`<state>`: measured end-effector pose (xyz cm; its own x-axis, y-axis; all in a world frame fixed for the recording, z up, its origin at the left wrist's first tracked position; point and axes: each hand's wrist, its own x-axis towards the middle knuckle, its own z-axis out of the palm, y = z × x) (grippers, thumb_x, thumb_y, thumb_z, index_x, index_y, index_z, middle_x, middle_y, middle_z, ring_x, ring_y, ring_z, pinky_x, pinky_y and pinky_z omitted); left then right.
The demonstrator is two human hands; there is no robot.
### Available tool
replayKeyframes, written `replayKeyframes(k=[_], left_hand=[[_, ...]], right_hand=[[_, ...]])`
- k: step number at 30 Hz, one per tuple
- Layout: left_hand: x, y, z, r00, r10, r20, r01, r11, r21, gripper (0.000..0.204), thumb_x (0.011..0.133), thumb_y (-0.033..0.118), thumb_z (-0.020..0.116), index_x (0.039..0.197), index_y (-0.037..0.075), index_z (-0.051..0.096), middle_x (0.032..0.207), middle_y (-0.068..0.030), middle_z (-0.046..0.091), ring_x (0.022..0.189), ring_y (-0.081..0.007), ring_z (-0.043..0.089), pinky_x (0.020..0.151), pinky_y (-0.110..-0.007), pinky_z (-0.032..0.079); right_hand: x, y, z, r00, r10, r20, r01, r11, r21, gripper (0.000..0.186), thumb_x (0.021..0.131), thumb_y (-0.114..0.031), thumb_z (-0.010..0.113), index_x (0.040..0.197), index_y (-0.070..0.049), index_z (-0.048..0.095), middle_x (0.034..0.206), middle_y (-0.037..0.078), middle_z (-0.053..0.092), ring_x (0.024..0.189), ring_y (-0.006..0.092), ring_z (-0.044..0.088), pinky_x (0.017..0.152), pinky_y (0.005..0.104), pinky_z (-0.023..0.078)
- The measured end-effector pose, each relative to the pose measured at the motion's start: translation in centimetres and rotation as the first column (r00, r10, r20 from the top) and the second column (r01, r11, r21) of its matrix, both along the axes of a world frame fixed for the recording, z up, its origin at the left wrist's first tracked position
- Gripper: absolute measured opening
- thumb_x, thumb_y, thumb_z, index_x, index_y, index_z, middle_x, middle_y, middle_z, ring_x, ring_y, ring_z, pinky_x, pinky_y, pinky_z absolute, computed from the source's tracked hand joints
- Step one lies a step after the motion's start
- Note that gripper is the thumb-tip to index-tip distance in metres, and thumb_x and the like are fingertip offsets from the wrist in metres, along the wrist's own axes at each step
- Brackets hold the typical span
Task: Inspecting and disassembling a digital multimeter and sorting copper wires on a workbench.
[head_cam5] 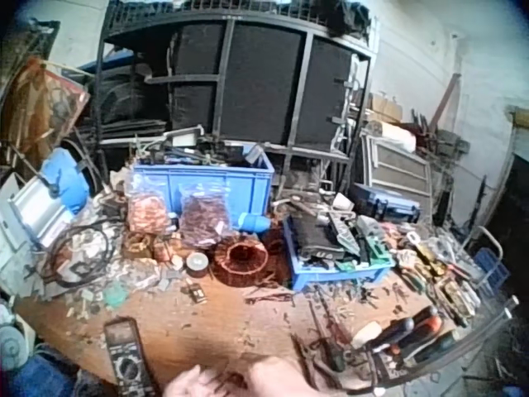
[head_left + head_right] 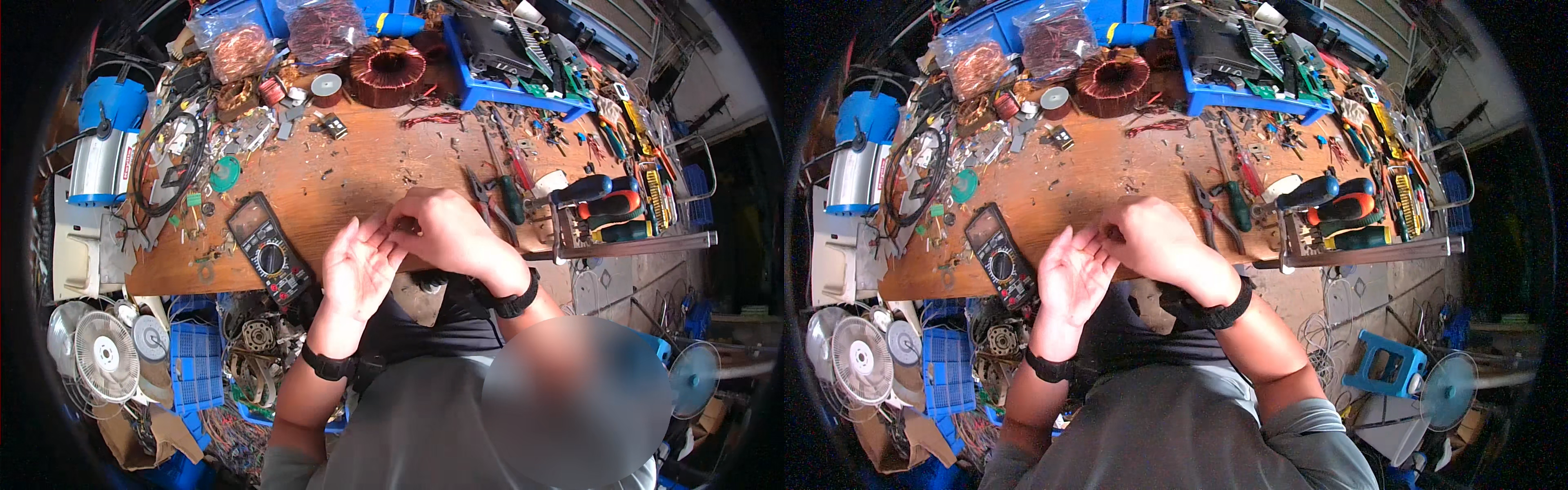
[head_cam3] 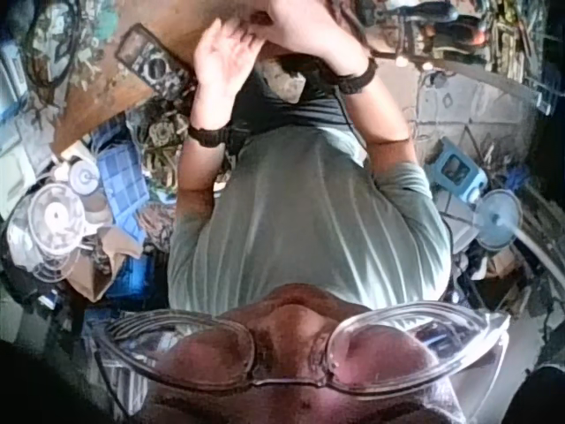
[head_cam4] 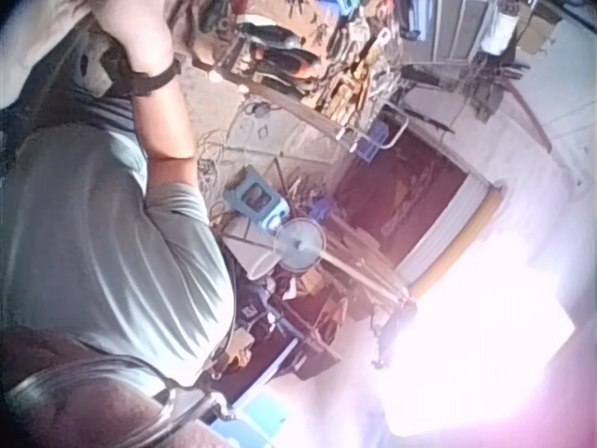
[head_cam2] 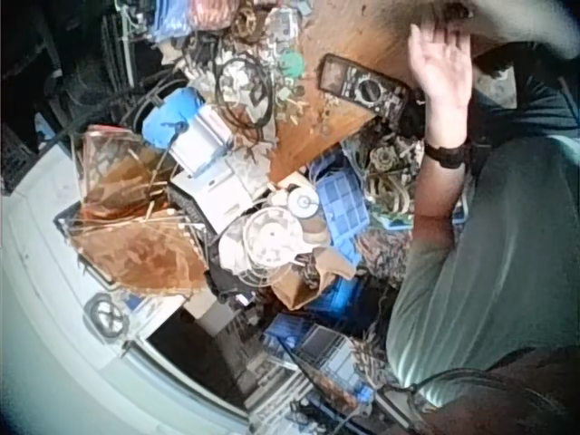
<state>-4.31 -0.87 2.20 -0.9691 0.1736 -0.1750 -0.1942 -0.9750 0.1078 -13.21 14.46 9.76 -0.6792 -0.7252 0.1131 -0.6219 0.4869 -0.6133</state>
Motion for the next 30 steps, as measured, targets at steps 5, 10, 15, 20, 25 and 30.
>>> replayKeyframes(k=[5,10,15,20,25,30], left_hand=[[-0.3,0.3,0.6,0.987,0.033,0.155,-0.028,0.999,-0.034,0.041,0.099,0.023,0.046,0.117,-0.013,0.053,0.125,-0.0245,0.055,0.125,-0.0360,0.051,0.111,-0.045,0.041],[0.2,0.1,0.4,0.985,0.046,0.168,-0.037,0.998,-0.054,0.044,0.099,0.025,0.047,0.119,-0.014,0.052,0.125,-0.0258,0.055,0.125,-0.0370,0.051,0.112,-0.044,0.040],[0.1,0.4,0.1,0.980,0.039,0.195,-0.021,0.995,-0.094,0.046,0.098,0.027,0.047,0.118,-0.014,0.054,0.124,-0.0251,0.057,0.125,-0.0365,0.052,0.112,-0.044,0.041],[-0.7,1.1,0.3,0.981,0.001,0.193,0.023,0.993,-0.120,0.044,0.099,0.028,0.046,0.117,-0.012,0.056,0.123,-0.0232,0.058,0.123,-0.0352,0.053,0.111,-0.044,0.041],[-1.3,1.5,-2.0,0.985,-0.036,0.169,0.051,0.995,-0.084,0.041,0.100,0.029,0.044,0.114,-0.006,0.058,0.119,-0.0178,0.060,0.116,-0.0299,0.057,0.104,-0.041,0.046],[-0.6,2.1,-1.0,0.993,-0.002,0.122,0.012,0.997,-0.080,0.040,0.099,0.026,0.044,0.116,-0.008,0.055,0.120,-0.0200,0.059,0.118,-0.0315,0.055,0.107,-0.042,0.045]], right_hand=[[-6.8,2.3,-2.0,0.868,-0.435,-0.241,0.468,0.878,0.098,0.022,0.074,-0.015,0.071,0.094,-0.003,0.072,0.087,0.018,0.070,0.081,0.0343,0.069,0.074,0.0412,0.055],[-11.1,2.6,-4.6,0.814,-0.443,-0.375,0.555,0.784,0.279,0.024,0.076,-0.010,0.063,0.098,-0.006,0.070,0.097,0.020,0.068,0.090,0.0353,0.068,0.082,0.0440,0.055],[-11.6,1.9,-4.9,0.848,-0.406,-0.340,0.528,0.703,0.477,0.019,0.077,-0.008,0.057,0.090,-0.004,0.070,0.094,0.019,0.071,0.088,0.0354,0.069,0.077,0.0444,0.056],[-9.0,2.2,-3.0,0.864,-0.419,-0.279,0.493,0.817,0.300,0.014,0.076,-0.010,0.062,0.086,-0.004,0.070,0.090,0.020,0.070,0.082,0.0352,0.069,0.072,0.0440,0.056],[0.4,0.3,0.7,0.993,-0.115,0.035,0.109,0.983,0.145,0.018,0.074,-0.014,0.067,0.091,-0.006,0.066,0.086,0.017,0.067,0.082,0.0361,0.067,0.072,0.0434,0.054],[-1.4,0.9,-0.7,0.959,-0.278,-0.059,0.282,0.955,0.096,0.019,0.075,-0.018,0.071,0.090,-0.006,0.069,0.086,0.017,0.069,0.082,0.0353,0.068,0.074,0.0416,0.055]])
